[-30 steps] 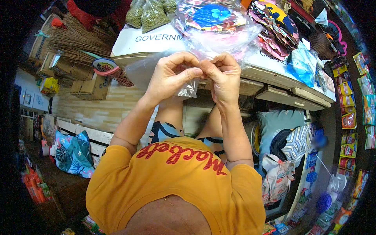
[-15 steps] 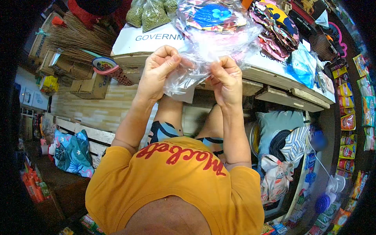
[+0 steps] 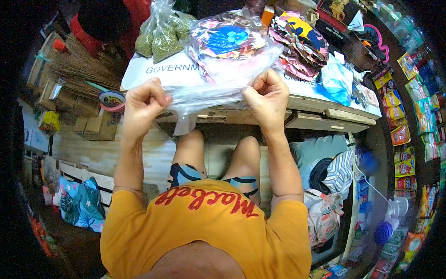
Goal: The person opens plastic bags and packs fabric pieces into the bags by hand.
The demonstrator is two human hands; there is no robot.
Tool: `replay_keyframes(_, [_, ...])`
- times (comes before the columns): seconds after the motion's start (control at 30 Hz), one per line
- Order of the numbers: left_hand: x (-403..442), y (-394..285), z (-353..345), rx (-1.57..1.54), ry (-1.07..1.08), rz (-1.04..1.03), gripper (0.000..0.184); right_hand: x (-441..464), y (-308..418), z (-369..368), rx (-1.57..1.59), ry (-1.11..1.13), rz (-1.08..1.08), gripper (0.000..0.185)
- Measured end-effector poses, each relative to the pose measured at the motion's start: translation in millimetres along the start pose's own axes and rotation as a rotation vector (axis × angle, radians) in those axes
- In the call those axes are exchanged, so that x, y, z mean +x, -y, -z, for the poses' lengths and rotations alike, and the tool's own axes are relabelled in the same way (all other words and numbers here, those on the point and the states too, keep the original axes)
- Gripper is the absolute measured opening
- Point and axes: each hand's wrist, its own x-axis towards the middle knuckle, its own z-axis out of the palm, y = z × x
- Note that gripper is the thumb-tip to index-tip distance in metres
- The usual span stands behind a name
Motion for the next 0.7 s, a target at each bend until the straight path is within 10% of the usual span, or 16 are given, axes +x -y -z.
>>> replay_keyframes(0.1, [0,-11,-6,0.802,-0.218,-0.232,0.014,7,16,4,-0.033,0.141,-0.050,0.026])
replay_keyframes(0.23, [0,-16,1,0.862,-0.246,-0.201,0.026,24,29,6,-0.139,0.333,-0.124,0.015])
replay_keyframes(0.4, [-5,-21,11,0.814,-0.221,-0.193,0.031,118,22,63,-1.148,-0.014,0.662,0.022])
replay_keyframes(0.7, [-11,-5,5,0.621,-0.107,-0.171,0.025,176,-4,118,-1.035,0.008,0.273,0.015])
